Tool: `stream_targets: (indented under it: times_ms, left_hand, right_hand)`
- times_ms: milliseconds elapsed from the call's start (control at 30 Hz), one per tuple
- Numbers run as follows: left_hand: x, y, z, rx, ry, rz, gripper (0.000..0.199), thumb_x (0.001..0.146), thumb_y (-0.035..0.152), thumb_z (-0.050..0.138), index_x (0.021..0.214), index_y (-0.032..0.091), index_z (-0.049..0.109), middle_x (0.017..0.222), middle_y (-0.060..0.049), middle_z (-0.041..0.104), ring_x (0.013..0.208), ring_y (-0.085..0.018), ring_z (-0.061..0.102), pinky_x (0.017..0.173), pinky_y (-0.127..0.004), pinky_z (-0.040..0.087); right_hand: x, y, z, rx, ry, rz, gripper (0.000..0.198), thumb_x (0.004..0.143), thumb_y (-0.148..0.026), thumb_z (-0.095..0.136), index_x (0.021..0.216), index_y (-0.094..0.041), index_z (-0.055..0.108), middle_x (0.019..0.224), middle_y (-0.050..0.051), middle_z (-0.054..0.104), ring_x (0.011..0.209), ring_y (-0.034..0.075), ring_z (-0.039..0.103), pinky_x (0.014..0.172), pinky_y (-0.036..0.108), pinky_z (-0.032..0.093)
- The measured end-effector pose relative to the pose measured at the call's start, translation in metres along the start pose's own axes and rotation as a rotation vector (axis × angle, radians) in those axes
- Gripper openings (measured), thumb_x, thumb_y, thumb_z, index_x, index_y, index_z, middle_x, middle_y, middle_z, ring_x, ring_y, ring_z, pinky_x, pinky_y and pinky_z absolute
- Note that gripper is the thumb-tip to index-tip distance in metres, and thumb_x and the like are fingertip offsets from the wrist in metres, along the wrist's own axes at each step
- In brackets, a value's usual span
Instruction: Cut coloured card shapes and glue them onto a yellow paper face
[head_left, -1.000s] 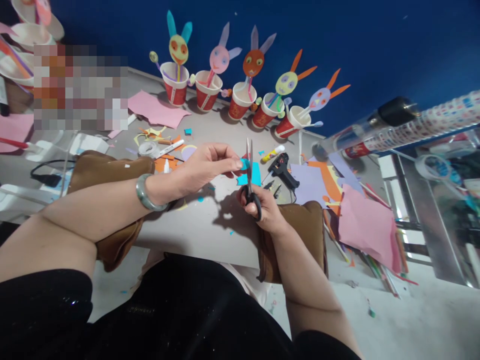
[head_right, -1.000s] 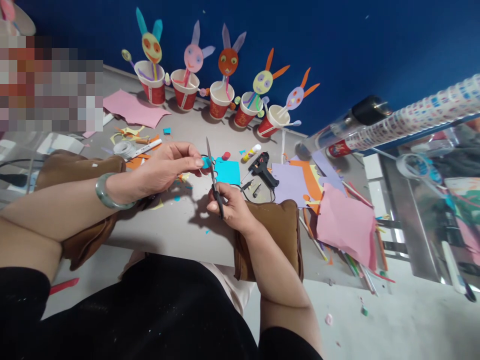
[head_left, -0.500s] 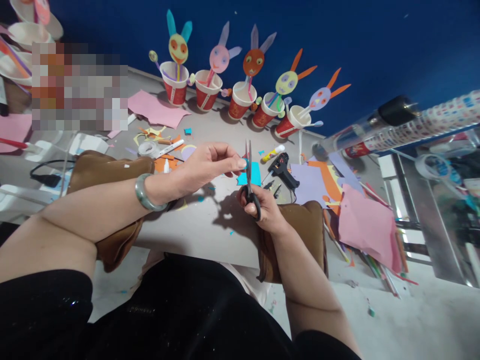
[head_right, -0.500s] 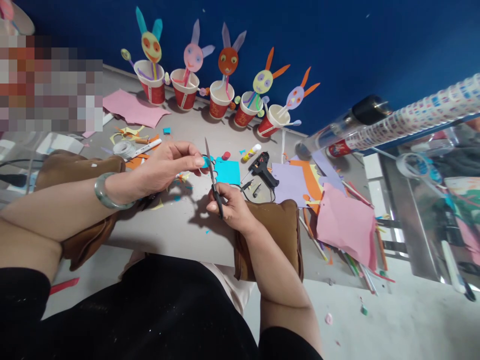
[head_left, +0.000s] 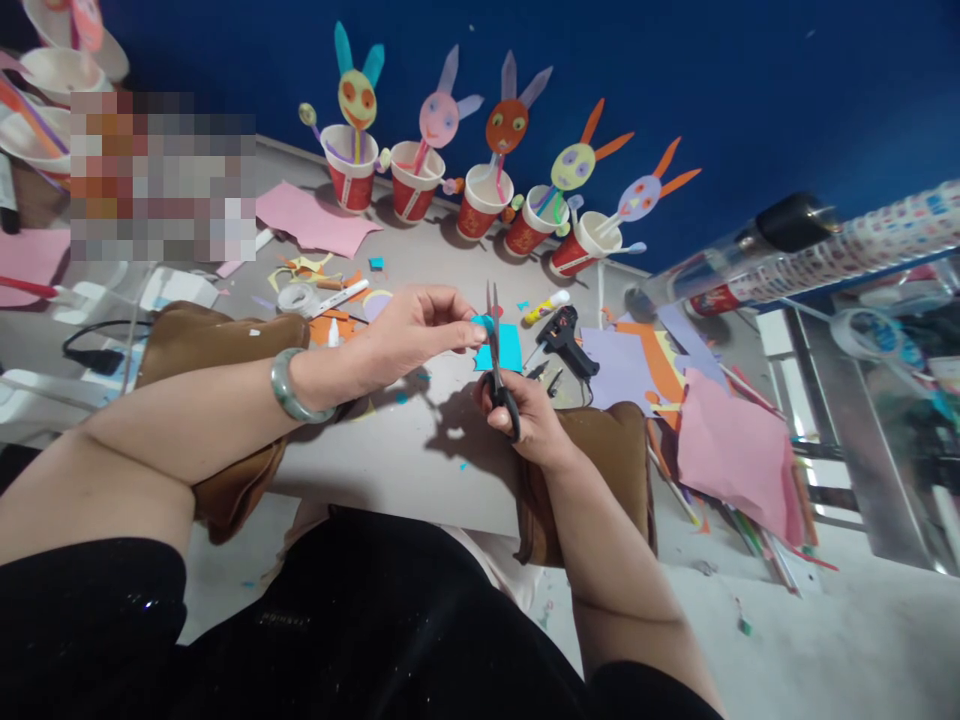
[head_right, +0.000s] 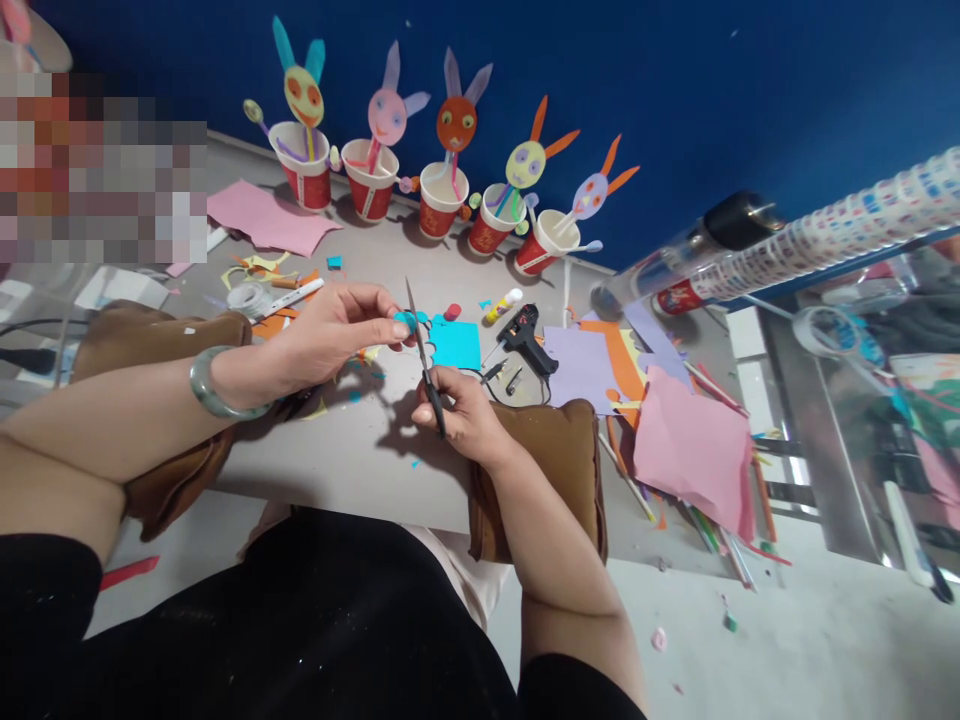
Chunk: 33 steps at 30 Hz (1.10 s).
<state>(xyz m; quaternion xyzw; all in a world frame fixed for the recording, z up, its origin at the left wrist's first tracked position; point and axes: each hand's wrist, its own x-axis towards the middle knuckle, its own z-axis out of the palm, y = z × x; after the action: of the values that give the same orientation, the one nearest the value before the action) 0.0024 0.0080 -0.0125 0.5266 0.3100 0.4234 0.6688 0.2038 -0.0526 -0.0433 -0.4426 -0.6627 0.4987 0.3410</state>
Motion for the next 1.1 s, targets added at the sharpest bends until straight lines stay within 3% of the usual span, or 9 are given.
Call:
stream_targets:
  times_ms: [1100]
  left_hand:
    - [-0.0012,0.0039,-0.0009,0.043,0.042,0.028,0.017,0.075,0.020,0.078,0.072,0.016,0.062,0.068,0.001,0.065,0.067,-0.009,0.062,0.065,-0.024,0.047]
  right_hand:
    - [0.0001,-0.0013,-0.0010,-0.012,-0.002,-0.004,0.066,0.070,-0.085,0.066,0.064,-0.021,0.051,0.061,-0.002,0.052,0.058,0.012,0.042,0.059,0.030,0.033]
